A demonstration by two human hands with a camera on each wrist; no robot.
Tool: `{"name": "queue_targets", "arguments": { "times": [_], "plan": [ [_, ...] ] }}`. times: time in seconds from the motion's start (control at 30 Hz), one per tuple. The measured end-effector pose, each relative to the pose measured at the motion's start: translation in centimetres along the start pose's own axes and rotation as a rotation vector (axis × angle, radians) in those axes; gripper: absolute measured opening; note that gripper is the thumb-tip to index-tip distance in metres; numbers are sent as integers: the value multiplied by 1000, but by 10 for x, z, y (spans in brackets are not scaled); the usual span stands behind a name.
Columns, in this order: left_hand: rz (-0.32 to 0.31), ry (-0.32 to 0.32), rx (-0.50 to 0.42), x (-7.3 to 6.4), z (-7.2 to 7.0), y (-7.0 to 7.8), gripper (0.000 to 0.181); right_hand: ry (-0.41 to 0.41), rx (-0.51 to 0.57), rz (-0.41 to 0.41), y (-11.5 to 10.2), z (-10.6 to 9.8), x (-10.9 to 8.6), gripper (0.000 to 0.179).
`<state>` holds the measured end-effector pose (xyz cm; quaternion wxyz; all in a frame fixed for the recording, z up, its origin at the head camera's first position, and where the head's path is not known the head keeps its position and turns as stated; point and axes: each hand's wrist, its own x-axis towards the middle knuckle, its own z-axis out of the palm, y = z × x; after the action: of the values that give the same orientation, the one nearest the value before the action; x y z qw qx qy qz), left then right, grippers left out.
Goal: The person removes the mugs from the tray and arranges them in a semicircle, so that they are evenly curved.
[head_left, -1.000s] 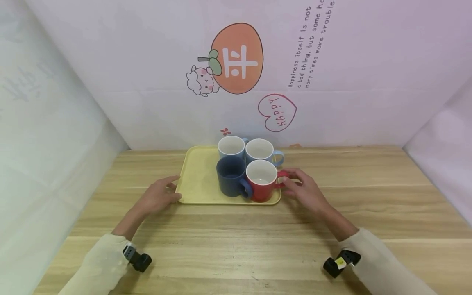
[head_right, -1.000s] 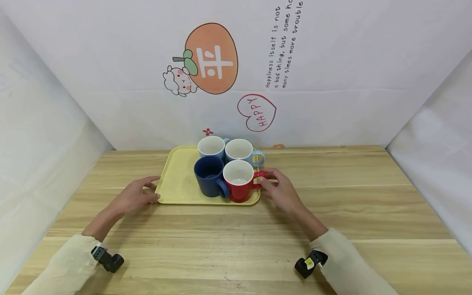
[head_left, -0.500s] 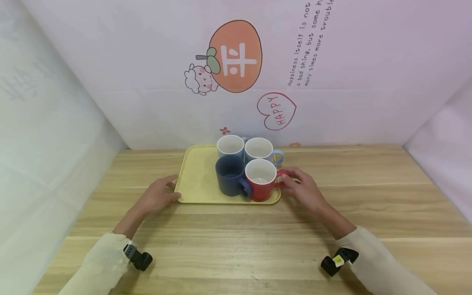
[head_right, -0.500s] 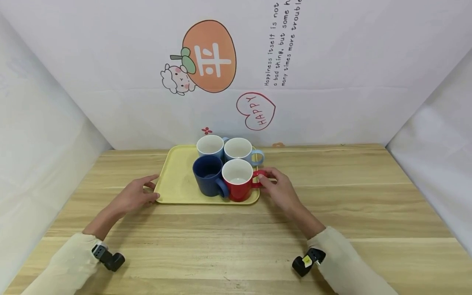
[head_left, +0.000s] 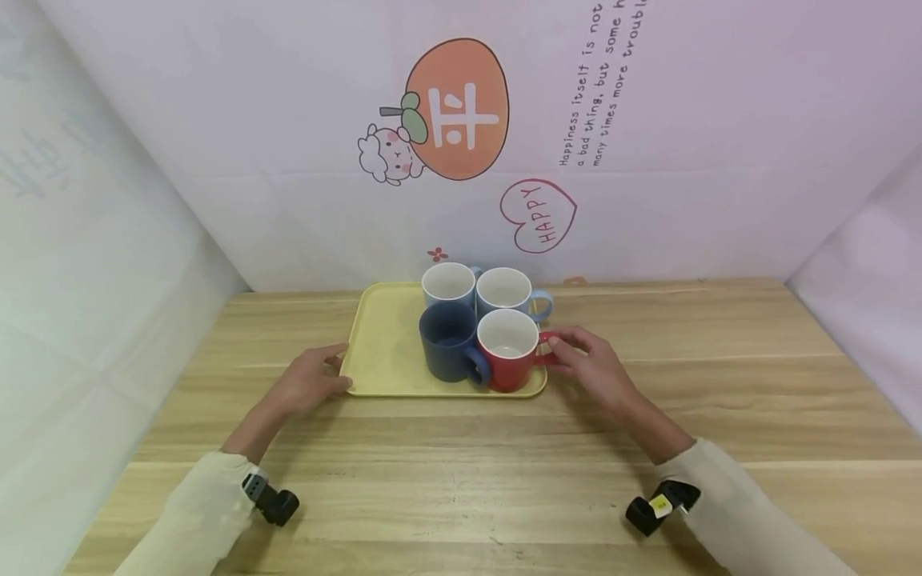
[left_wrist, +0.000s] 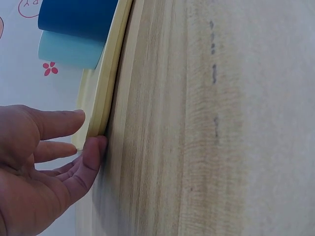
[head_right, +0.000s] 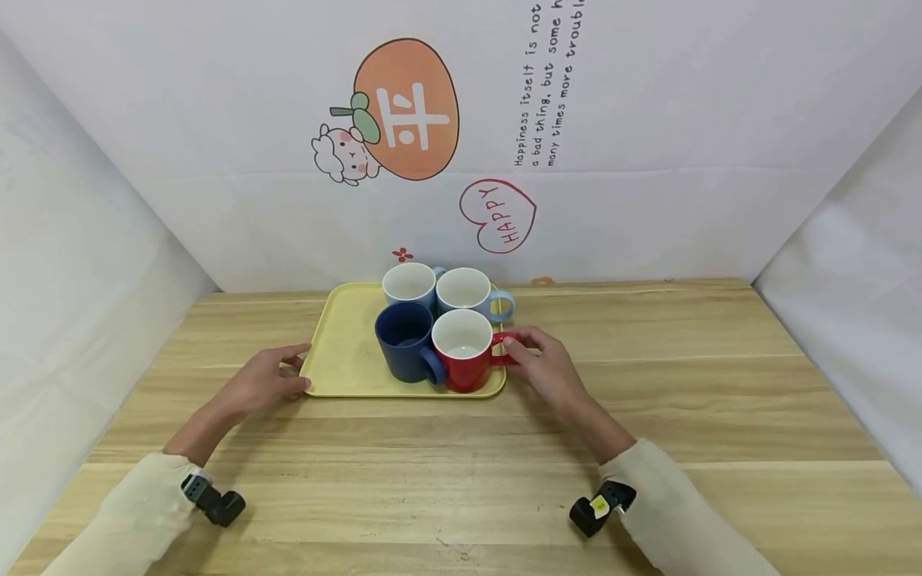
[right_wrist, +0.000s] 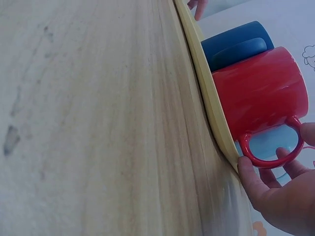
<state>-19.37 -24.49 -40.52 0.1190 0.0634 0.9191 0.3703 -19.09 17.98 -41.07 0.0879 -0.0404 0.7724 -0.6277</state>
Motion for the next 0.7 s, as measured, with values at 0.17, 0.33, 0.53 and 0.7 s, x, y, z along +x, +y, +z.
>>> {"name": "queue_targets", "arguments": {
  "times": [0.17,0.33,0.53,0.7],
  "plan": [
    [4,-1,-5,0,0,0,67,-16,19,25,-4,0,-1,47],
    [16,-3,-12,0,0,0,68,-16,34,28,-9,1,0,49],
    [11,-3,-25,1,0,-1,67,-6,20,52,-14,3,1,50],
    [3,-5,-35,2,1,-2,68,11,40,64,-15,5,1,46]
  ]
}}
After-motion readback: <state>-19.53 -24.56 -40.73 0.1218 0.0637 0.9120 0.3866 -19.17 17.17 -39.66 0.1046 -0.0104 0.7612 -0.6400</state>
